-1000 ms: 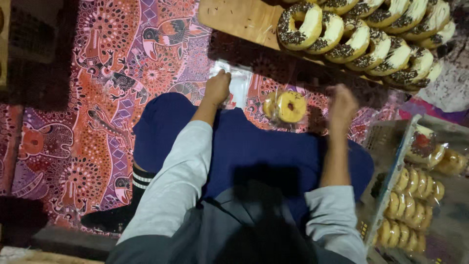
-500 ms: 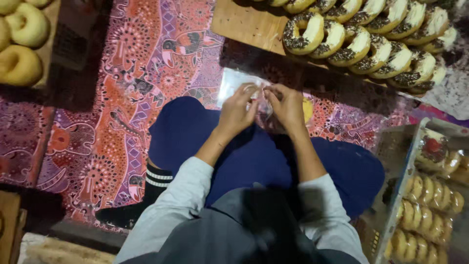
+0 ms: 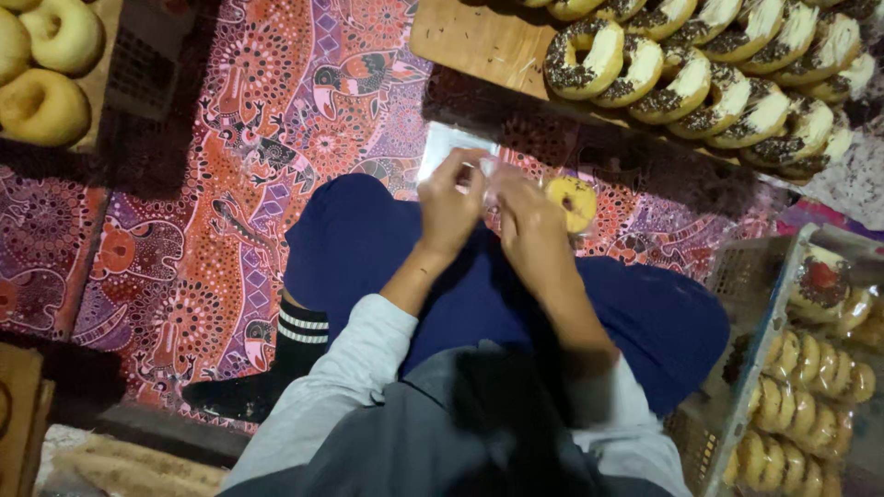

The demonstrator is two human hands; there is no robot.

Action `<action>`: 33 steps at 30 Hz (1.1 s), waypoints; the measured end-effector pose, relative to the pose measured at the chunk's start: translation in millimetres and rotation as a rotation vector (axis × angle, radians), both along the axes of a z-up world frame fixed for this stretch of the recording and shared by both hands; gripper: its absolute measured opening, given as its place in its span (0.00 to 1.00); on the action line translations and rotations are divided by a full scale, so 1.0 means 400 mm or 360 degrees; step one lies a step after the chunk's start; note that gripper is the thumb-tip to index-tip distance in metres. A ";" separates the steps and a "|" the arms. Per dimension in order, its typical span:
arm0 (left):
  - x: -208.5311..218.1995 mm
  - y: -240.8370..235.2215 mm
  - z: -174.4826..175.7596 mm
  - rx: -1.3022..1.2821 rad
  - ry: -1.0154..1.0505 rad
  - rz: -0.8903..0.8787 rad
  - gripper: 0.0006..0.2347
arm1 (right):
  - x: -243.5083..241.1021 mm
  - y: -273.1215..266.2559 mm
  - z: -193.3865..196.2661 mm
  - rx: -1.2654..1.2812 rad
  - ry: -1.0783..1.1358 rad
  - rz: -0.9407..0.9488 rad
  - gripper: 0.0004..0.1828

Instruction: The person sits on the floor and repeatedly picks up doughnuts from a wooden board, places them into small plastic bags, and arranges the packaged doughnuts into a nearby crate. The person handles both plain and decorated doughnuts throughout the clip.

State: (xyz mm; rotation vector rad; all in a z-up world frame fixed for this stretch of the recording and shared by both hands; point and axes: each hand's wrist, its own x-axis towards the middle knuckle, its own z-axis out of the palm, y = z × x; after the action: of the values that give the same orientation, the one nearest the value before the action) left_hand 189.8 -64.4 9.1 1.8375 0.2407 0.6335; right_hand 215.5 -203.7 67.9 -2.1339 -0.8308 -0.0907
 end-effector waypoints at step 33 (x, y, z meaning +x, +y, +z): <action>0.204 0.117 -0.138 -0.3148 -0.0816 -0.0351 0.18 | 0.099 -0.085 0.019 0.0637 0.0512 -0.0136 0.50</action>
State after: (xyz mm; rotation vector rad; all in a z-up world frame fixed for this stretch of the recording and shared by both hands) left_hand 271.3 -17.7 -46.2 -0.2116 0.1681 0.3424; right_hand 255.2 -237.8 75.6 -1.7444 -0.4849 0.0401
